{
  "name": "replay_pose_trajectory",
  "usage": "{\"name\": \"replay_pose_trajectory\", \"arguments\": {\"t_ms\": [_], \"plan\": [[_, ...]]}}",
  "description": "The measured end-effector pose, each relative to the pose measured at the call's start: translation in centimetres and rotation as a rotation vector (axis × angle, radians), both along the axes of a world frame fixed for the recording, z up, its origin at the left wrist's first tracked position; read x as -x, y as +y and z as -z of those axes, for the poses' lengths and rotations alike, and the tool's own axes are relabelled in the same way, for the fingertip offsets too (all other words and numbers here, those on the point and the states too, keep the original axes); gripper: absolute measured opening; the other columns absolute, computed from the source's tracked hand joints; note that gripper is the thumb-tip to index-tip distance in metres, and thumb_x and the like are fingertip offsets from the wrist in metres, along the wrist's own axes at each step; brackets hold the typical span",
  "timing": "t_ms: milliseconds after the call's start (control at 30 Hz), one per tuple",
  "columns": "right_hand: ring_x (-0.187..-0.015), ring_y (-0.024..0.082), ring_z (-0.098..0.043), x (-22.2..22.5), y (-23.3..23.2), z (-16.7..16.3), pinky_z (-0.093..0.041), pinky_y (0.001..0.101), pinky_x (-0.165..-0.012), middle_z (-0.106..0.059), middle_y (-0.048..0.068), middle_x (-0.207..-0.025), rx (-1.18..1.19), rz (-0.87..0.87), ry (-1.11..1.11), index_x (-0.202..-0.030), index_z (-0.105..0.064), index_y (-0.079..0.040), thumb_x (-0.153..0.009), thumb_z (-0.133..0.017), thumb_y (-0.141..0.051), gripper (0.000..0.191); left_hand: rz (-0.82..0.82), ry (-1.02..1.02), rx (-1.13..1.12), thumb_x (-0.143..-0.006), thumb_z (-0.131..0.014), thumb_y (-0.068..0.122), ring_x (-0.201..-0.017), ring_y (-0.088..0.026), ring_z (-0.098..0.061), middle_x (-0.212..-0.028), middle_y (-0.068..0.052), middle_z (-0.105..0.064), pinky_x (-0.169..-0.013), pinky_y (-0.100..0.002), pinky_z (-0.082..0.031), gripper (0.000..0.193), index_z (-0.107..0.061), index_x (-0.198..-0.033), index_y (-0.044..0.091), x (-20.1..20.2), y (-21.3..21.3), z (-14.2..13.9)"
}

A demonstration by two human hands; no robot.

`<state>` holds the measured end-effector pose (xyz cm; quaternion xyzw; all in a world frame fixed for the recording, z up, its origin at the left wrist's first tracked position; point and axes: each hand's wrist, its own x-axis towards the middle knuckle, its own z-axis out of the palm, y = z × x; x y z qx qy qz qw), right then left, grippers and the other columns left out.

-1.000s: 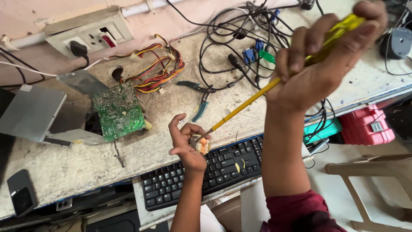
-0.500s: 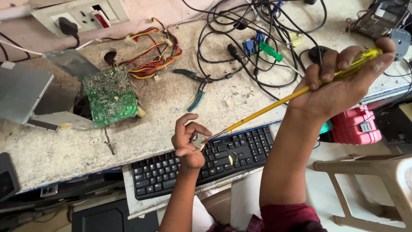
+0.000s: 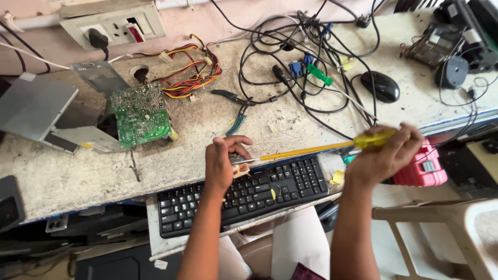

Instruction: The person uses a yellow screwdriver and pliers to work on a small white plastic component with copper windings on a cluttered workbench. They repeatedly probe and adjust the component, occasionally switching tools, while a green circuit board and other electronics remain on the table.

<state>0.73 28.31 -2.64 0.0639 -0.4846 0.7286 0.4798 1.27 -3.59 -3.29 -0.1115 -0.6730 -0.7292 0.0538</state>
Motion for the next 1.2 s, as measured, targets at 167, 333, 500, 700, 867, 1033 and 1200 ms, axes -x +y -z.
{"name": "replay_pose_trajectory", "arguments": {"t_ms": [167, 333, 500, 700, 867, 1033, 1200], "plan": [[-0.063, 0.011, -0.061, -7.2, 6.0, 2.1, -0.051, 0.0265, -0.062, -0.067, 0.009, -0.078, -0.469, -0.145, -0.387, -0.087, -0.051, -0.005, -0.093, -0.079, -0.020, 0.033, 0.175, 0.000, 0.029, -0.095, -0.011, 0.082, -0.058, -0.019, -0.071, -0.061, -0.010, -0.069, -0.059, -0.029, -0.054, 0.107, -0.076, -0.095, -0.003, 2.5, -0.9, -0.3], [-0.086, 0.014, -0.072, -10.2, 4.6, 5.2, -0.062, 0.0304, -0.074, -0.072, 0.009, -0.089, -0.839, -0.421, -0.743, -0.098, -0.063, 0.001, -0.071, -0.083, -0.003, 0.034, 0.161, -0.016, 0.024, -0.092, -0.011, 0.084, -0.053, -0.018, -0.069, -0.059, -0.010, -0.067, -0.054, -0.029, -0.054, 0.107, -0.075, -0.090, -0.002, 4.6, -0.6, -0.6], [-0.075, 0.007, -0.060, -10.5, 0.0, 8.5, -0.048, 0.0207, -0.065, -0.069, 0.000, -0.080, -0.555, -0.624, -0.825, -0.119, -0.065, 0.001, -0.094, -0.069, -0.008, 0.027, 0.122, -0.024, 0.061, -0.093, -0.013, 0.084, -0.051, -0.018, -0.068, -0.059, -0.010, -0.068, -0.052, -0.028, -0.052, 0.107, -0.075, -0.090, -0.004, 5.9, -1.5, -1.3], [-0.058, 0.001, -0.040, -10.6, -1.3, 10.1, -0.029, 0.0185, -0.049, -0.059, -0.004, -0.075, -0.256, -0.634, -0.773, -0.123, -0.063, 0.003, -0.097, -0.066, -0.012, 0.030, -0.052, 0.062, 0.046, -0.103, -0.045, 0.064, -0.081, -0.017, -0.075, -0.087, -0.012, -0.075, -0.074, -0.028, -0.061, 0.069, -0.067, -0.113, -0.001, 5.3, -1.7, -3.4], [-0.054, 0.003, -0.041, -10.5, -1.5, 11.0, -0.030, 0.0196, -0.046, -0.062, -0.002, -0.077, -0.237, -0.570, -0.837, -0.122, -0.063, 0.001, -0.092, -0.068, -0.009, 0.033, -0.726, 0.161, 0.741, -0.088, -0.076, 0.054, -0.097, -0.030, -0.069, -0.103, -0.016, -0.070, -0.082, -0.044, -0.053, 0.063, -0.062, -0.120, 0.002, -2.6, 0.5, -3.7], [-0.080, 0.006, -0.057, -10.9, -2.3, 11.0, -0.046, 0.0207, -0.068, -0.067, 0.000, -0.090, -0.319, -0.567, -0.718, -0.120, -0.064, 0.004, -0.093, -0.071, -0.006, 0.029, -0.690, 0.102, 0.936, -0.075, -0.084, 0.042, -0.102, -0.038, -0.064, -0.113, -0.017, -0.069, -0.088, -0.052, -0.045, 0.072, -0.054, -0.128, 0.002, -3.8, 1.4, -3.3], [-0.072, 0.006, -0.056, -11.3, -2.6, 8.5, -0.045, 0.0217, -0.062, -0.069, 0.003, -0.083, -0.494, -0.506, -0.815, -0.121, -0.069, 0.000, -0.090, -0.075, -0.008, 0.032, -0.296, 0.260, 0.540, -0.083, -0.066, 0.015, -0.118, -0.036, -0.063, -0.126, -0.014, -0.069, -0.106, -0.048, -0.044, 0.061, -0.050, -0.139, 0.001, -2.9, -2.8, -2.7]]}}
